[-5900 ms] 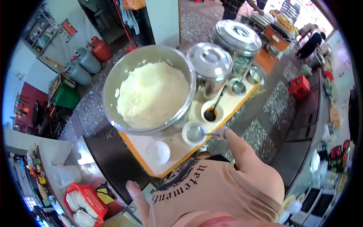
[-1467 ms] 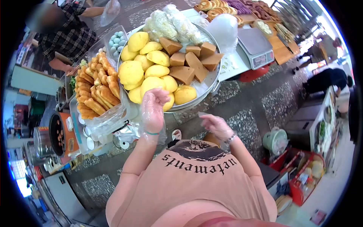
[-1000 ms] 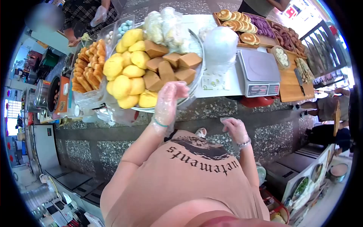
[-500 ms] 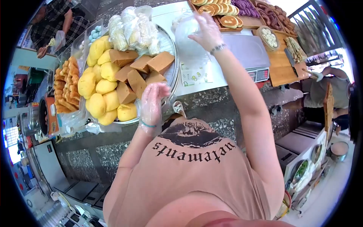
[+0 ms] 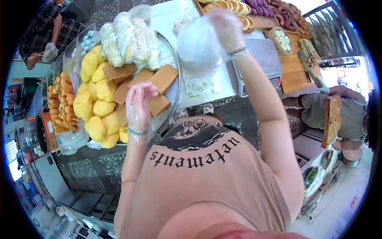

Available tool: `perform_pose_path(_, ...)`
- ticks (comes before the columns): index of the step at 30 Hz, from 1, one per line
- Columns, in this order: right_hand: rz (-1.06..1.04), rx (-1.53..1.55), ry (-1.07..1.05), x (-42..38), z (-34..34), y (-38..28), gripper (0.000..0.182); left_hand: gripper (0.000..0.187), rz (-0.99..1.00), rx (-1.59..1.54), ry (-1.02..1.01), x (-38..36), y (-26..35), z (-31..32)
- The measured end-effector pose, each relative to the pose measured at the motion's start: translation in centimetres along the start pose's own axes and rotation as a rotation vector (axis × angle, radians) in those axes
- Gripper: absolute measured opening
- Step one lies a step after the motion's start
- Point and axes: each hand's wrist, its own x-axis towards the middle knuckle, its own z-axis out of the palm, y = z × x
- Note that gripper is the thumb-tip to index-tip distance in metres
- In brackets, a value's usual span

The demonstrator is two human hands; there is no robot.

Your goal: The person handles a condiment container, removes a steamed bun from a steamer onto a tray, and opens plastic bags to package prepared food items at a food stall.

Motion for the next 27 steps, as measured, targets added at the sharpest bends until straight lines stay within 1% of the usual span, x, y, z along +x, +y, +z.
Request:
perform_pose_path(1,-0.067,-0.371,-0.147,-0.4,0.6,0.2,0.012,0.028,0.001,0.005,0.002,0.0,0.1,0.3)
perform_pose_path(2,-0.408,-0.165,0.116,-1.6,-0.1,0.9,0.010,0.028,0.002,0.007,-0.002,0.1,0.4,0.8)
perform_pose_path(3,-0.418,-0.169,0.120,-1.0,-2.7,1.5,0.010,0.027,0.028,0.052,0.007,0.4,0.9,1.5)
perform_pose_path(4,-0.166,0.519,0.082,0.6,-6.3,2.2,0.009,0.026,0.061,0.091,0.026,0.7,1.4,2.4)
perform_pose_path(5,-0.023,0.863,0.022,0.8,-6.9,2.2,0.008,0.026,0.066,0.089,0.039,1.1,1.9,3.4)
perform_pose_path(6,0.139,1.209,0.014,1.1,-7.6,2.2,0.008,0.025,0.063,0.206,0.065,1.6,2.4,4.7)
perform_pose_path(7,-0.018,0.663,-0.209,1.1,-6.3,1.1,0.008,0.025,0.065,0.325,0.087,2.3,2.5,5.9)
perform_pose_path(8,-0.166,0.108,-0.402,0.9,-4.9,0.0,0.009,0.030,0.007,0.313,0.041,3.1,2.3,6.7)
perform_pose_path(9,-0.304,-0.463,-0.572,0.4,-4.3,-0.4,0.010,0.030,0.005,0.320,0.040,3.7,1.4,6.8)
perform_pose_path(10,-0.380,-0.297,-0.157,-0.1,-4.1,-0.2,0.009,0.035,0.156,0.477,-0.014,4.9,0.2,6.9)
perform_pose_path(11,-0.346,0.061,0.171,0.9,-5.2,0.9,0.006,0.041,0.326,0.620,-0.058,6.3,-0.6,7.2)
perform_pose_path(12,-0.228,0.267,0.295,2.1,-6.2,2.2,0.007,0.057,0.341,0.642,-0.017,7.0,-0.3,7.9)
perform_pose_path(13,-0.186,0.209,0.138,1.8,-6.3,2.3,0.008,0.057,0.336,0.644,-0.006,7.4,-0.5,8.2)
perform_pose_path(14,-0.151,0.142,-0.019,1.5,-6.4,2.5,0.010,0.062,0.420,0.829,-0.011,8.4,-0.7,8.4)
perform_pose_path(15,-0.207,-0.203,-0.443,0.2,-6.3,1.5,0.015,0.067,0.500,1.013,-0.032,9.0,-0.8,8.5)
perform_pose_path(16,-0.163,-0.046,-0.235,-0.3,-6.6,0.9,0.015,0.085,0.383,0.951,-0.080,9.5,-1.4,9.0)
perform_pose_path(17,-0.156,0.087,-0.007,1.0,-7.4,0.8,0.016,0.085,0.429,0.935,-0.071,10.4,-1.8,9.9)
perform_pose_path(19,-0.345,-0.716,-0.403,2.2,-7.2,-0.2,0.020,0.101,0.382,1.017,-0.131,10.7,-3.4,11.2)
perform_pose_path(20,-0.345,-0.443,-0.695,1.1,-6.2,-0.5,0.017,0.101,0.388,1.035,-0.136,10.5,-5.1,11.4)
perform_pose_path(21,-0.399,-0.244,-0.686,0.2,-4.9,1.3,0.015,0.107,0.471,1.126,-0.116,10.5,-7.2,11.8)
perform_pose_path(22,-0.159,0.162,-0.347,0.6,-5.1,1.2,0.015,0.113,0.595,1.197,-0.080,12.2,-7.9,12.5)
perform_pose_path(23,0.041,0.552,0.010,1.7,-6.5,0.8,0.016,0.113,0.667,1.176,-0.062,13.8,-7.4,13.4)
perform_pose_path(24,0.275,0.771,0.134,2.1,-8.8,-0.6,0.017,0.114,0.644,1.146,0.000,13.4,-7.2,13.7)
perform_pose_path(25,0.246,0.763,0.141,2.2,-9.4,-0.2,0.017,0.116,0.595,1.121,0.059,12.4,-7.5,13.6)
perform_pose_path(27,0.380,0.502,0.282,1.5,-9.5,2.0,0.024,0.115,0.600,1.118,0.085,12.0,-8.0,12.9)
